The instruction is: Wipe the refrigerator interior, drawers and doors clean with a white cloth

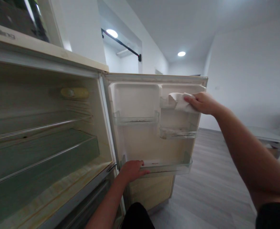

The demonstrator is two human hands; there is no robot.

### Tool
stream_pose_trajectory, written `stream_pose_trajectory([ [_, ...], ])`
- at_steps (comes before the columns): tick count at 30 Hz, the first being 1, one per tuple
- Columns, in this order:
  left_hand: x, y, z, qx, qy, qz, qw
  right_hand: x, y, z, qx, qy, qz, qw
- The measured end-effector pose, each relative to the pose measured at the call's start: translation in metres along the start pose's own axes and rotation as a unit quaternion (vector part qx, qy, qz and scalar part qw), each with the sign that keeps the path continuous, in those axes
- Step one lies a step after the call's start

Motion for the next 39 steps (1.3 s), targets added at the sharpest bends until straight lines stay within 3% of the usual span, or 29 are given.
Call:
stream_pose_trajectory([
  [3,0.002,-0.001,-0.002,0.005,-0.001,0.005,1.0,-0.005,0.021,-0.028,-0.248,-0.037,0.114,0.961],
  [5,0.002,0.0,-0.002,-0.002,-0.007,0.006,1.0,0.015,0.021,-0.042,-0.324,0.023,0.16,0.932],
  [7,0.003,0.0,-0.002,-0.006,-0.014,0.004,1.0,0.056,0.009,-0.044,-0.28,0.149,0.126,0.94],
  [9,0.003,-0.001,-0.002,-0.005,-0.018,0.002,1.0,0.092,-0.01,-0.042,-0.201,0.224,0.043,0.953],
  [12,0.003,-0.001,-0.002,0.002,-0.014,-0.002,1.0,0.108,-0.024,-0.032,-0.15,0.189,-0.061,0.969],
  [16,0.001,-0.002,-0.001,0.006,-0.015,0.003,1.0,0.097,-0.026,-0.017,-0.137,0.124,-0.143,0.972],
  [19,0.0,-0.004,0.0,0.016,-0.012,0.023,1.0,0.09,-0.027,-0.008,-0.138,0.088,-0.162,0.973],
  [25,0.004,-0.005,0.003,0.02,0.025,0.025,0.999,0.107,-0.04,0.003,-0.135,0.072,-0.178,0.972],
  [29,0.002,-0.006,0.004,0.031,0.021,0.032,0.999,0.083,-0.037,-0.007,-0.157,0.089,-0.199,0.963],
  [34,0.002,-0.005,0.005,0.028,0.021,0.037,0.999,0.001,-0.02,-0.032,-0.21,0.074,-0.252,0.942],
  [36,0.002,-0.006,0.006,0.028,0.022,0.036,0.999,-0.021,-0.018,-0.043,-0.214,0.114,-0.248,0.938],
  [39,0.002,-0.005,0.006,0.022,0.021,0.034,0.999,-0.028,-0.017,-0.068,-0.258,0.185,-0.23,0.92],
])
Point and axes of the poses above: each hand's wrist, its own z-axis towards the middle knuckle, its own y-axis out of the back of the hand, x = y × z, the point moved 8 cm from there along z, towards the middle knuckle, and after that the axes turned 7 degrees about -z, right-handed, at the moved point
